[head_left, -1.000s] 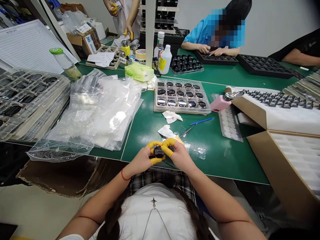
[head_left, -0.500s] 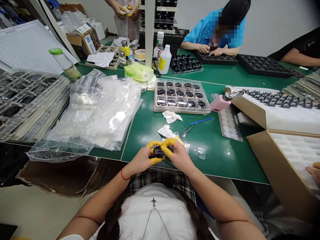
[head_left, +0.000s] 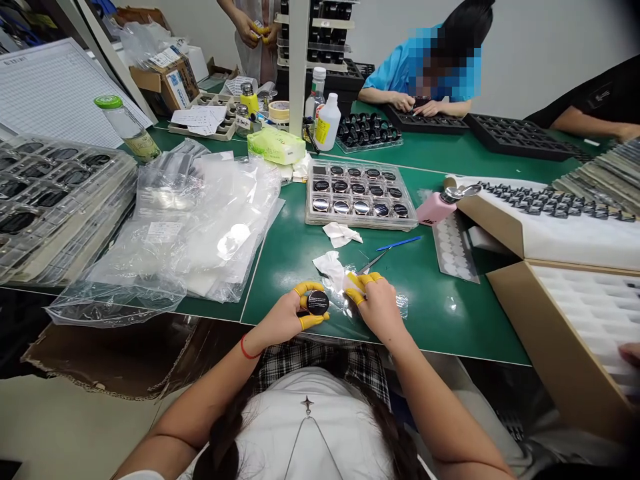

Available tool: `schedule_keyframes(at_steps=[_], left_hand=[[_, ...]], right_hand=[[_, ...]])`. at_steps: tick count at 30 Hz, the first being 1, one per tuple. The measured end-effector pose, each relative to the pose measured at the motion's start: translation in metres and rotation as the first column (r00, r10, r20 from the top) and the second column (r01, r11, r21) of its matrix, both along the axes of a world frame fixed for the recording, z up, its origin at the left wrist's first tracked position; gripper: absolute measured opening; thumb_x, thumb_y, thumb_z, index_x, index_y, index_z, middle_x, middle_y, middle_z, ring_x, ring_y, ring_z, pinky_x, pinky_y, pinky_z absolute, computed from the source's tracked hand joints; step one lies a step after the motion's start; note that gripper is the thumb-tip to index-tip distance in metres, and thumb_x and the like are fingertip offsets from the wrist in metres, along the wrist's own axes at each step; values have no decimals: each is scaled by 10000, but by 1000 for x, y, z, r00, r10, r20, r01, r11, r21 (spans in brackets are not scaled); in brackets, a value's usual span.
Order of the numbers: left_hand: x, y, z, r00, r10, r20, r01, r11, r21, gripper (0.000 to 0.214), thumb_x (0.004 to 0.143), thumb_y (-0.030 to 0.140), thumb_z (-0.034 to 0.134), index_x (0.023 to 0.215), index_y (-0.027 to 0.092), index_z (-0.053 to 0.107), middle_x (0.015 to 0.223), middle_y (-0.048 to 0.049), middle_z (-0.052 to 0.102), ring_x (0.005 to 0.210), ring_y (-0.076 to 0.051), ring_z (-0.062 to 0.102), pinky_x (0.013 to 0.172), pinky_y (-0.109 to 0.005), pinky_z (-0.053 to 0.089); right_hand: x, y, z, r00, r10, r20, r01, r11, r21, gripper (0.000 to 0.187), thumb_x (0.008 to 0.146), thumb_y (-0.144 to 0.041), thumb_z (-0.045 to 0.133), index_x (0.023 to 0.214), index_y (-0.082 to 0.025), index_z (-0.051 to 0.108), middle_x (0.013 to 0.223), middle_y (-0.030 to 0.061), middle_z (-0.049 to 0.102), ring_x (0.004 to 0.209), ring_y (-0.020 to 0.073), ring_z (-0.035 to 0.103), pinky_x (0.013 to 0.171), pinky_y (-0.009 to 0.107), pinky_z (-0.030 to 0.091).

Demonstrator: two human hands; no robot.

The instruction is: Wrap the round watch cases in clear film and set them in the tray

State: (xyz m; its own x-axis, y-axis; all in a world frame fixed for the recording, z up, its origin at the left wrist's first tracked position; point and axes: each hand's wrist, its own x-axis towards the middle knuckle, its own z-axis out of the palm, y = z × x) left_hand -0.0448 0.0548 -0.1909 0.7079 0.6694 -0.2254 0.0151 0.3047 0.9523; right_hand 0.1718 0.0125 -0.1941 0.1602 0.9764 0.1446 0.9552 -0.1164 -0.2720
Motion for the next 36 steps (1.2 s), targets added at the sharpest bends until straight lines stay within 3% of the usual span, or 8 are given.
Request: schedule_keyframes(at_steps=[4,6,9,12,20,26,31,36], left_hand=[[0,0,1,1000,-2,-23,2,1000,21,508,729,260,713,1162,192,458,885,-38,670,874,-187,661,813,-316,483],[0,0,-1,1000,-3,-20,4,999,46,508,727,267,713,1160,189,460,886,-31,657,846,-170,646,775,-290,482],[-1,0,-4,1000,-19,-24,21,996,90,482,733,237,699,1155,196,470,858,-9,628,768,-135,608,682,-235,463],[-1,1,-5,998,-39,-39,44,989,144,457,746,229,680,1156,198,482,863,-7,614,744,-127,581,654,-224,449],[0,2,1,998,-65,-17,67,992,109,520,746,260,688,1210,196,463,882,-20,629,798,-153,606,739,-276,476],[0,2,-3,999,-41,-9,41,996,76,507,715,261,719,1158,195,481,810,2,620,741,-133,598,716,-265,476],[-2,2,0,995,-77,-65,83,993,89,479,726,280,708,1143,185,491,706,28,570,630,-97,529,574,-196,407],[-3,1,0,994,-78,-73,84,994,73,491,721,249,704,1150,180,475,778,6,597,673,-107,558,625,-215,435]], right_hand=[[-18,-13,12,975,140,-174,-73,936,345,149,896,-242,451,964,-209,580,914,57,591,925,229,489,908,437,329],[-34,-20,19,941,275,-198,-176,896,408,157,902,-214,444,990,-229,572,885,30,592,899,201,494,977,448,293],[-57,-27,22,914,378,-146,-298,871,389,170,895,-177,450,978,-240,584,829,17,599,873,190,494,1014,449,263],[-66,-22,17,940,333,-78,-280,880,385,178,881,-153,439,942,-213,596,806,42,597,847,208,472,953,441,306],[-43,6,15,934,312,-172,-241,909,342,167,838,-120,441,876,-190,588,788,50,573,789,205,467,797,377,352],[-38,-8,30,854,520,11,-496,807,322,304,808,-40,432,961,-240,603,850,21,604,880,199,467,1000,450,249],[-39,-27,22,841,518,157,-537,765,354,305,811,-20,424,907,-236,616,843,17,615,885,187,469,1044,450,211],[-40,-38,10,835,520,179,-544,737,401,291,817,-26,425,865,-238,618,832,10,620,902,178,472,1045,434,224]])
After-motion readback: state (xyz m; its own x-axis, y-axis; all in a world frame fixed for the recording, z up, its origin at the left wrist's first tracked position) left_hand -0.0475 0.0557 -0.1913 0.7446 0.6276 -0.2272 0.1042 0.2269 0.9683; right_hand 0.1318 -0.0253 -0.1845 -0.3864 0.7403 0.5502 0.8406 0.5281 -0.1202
